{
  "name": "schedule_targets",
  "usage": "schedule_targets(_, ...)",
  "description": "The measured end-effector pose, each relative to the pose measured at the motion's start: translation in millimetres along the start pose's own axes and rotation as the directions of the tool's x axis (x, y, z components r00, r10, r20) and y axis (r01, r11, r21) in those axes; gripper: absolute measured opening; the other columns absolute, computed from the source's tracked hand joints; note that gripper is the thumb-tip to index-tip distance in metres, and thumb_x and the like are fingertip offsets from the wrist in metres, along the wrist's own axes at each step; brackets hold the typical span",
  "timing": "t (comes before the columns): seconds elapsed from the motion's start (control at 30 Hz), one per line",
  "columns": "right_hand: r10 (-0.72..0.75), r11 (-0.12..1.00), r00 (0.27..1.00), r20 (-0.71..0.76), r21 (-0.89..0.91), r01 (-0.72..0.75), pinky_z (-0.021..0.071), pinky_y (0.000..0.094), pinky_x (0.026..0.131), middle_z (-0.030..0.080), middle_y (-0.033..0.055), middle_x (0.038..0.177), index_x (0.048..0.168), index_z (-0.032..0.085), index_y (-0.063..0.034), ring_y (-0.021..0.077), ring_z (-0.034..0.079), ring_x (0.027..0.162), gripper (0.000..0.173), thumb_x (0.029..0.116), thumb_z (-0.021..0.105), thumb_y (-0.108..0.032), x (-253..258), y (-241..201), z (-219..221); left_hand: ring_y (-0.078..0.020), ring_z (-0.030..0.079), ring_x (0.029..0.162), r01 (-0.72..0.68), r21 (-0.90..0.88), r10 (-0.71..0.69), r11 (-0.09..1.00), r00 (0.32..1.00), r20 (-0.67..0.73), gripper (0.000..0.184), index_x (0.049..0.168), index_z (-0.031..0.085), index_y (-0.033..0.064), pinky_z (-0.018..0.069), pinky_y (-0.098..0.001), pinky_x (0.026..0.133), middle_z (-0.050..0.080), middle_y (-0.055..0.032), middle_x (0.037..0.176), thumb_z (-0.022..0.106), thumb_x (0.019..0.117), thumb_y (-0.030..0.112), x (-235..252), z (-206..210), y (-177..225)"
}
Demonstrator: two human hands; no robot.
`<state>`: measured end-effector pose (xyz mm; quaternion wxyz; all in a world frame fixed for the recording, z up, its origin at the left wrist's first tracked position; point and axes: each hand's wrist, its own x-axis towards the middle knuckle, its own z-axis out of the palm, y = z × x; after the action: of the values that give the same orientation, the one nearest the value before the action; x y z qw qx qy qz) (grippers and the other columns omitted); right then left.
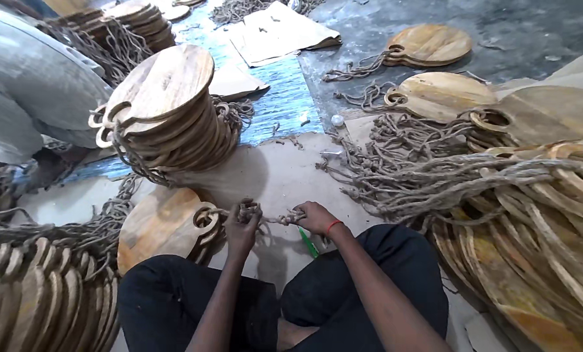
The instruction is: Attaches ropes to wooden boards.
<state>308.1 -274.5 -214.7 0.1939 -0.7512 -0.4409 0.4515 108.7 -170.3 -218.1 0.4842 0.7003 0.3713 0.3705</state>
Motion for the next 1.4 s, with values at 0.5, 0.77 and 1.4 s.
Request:
schedule_targets(0.5, 0.125, 0.930, 0.991, 0.044, -0.353, -0.102, 0.0523, 0.0609, 0.084, 0.073, 0.0176, 0.102, 0.108, 0.075, -0.0093, 0.0376, 0.069, 0.099, 0.022, 0.0944, 0.072, -0.026, -12, -10, -9, -0.0063, 0.064, 0.076, -0.011, 0.057, 0.034, 0.998, 0.903, -0.428, 0.034, 0.133, 0.045, -0.0045, 0.0578, -0.0251, 0.070, 0.061, -0.0080, 0.108, 0.053, 0.1015, 0.004, 29, -68, 4)
schedule_targets(0.77, -0.058, 0.960, 0.997, 0.044, -0.272, 0.067, 0.0540, 0.0581, 0.084, 0.074, 0.0152, 0.102, 0.117, 0.075, -0.0116, 0.0343, 0.070, 0.094, 0.024, 0.0941, 0.073, -0.020, -5, -6, 0, -0.0199, 0.068, 0.094, -0.109, 0.397, -0.168, 0.911, 0.781, 0.601, 0.043, 0.123, 0.073, 0.0125, 0.0580, -0.0449, 0.085, 0.069, -0.0067, 0.122, 0.085, 0.0853, 0.030, 2, 9, -5)
schedule_targets(1.4, 0.183, 0.979, 0.983, -0.013, 0.093, -0.181, 0.0519, 0.0545, 0.087, 0.073, 0.0141, 0.101, 0.112, 0.073, -0.0057, 0.0304, 0.069, 0.093, 0.025, 0.0972, 0.070, -0.025, 33, 31, 6, -0.0230, 0.066, 0.078, 0.413, 0.432, -0.579, 0.802, 0.714, 0.393, 0.025, 0.115, 0.072, 0.0067, 0.0545, -0.0448, 0.075, 0.070, -0.0127, 0.092, 0.058, 0.1055, 0.025, -3, 56, -42)
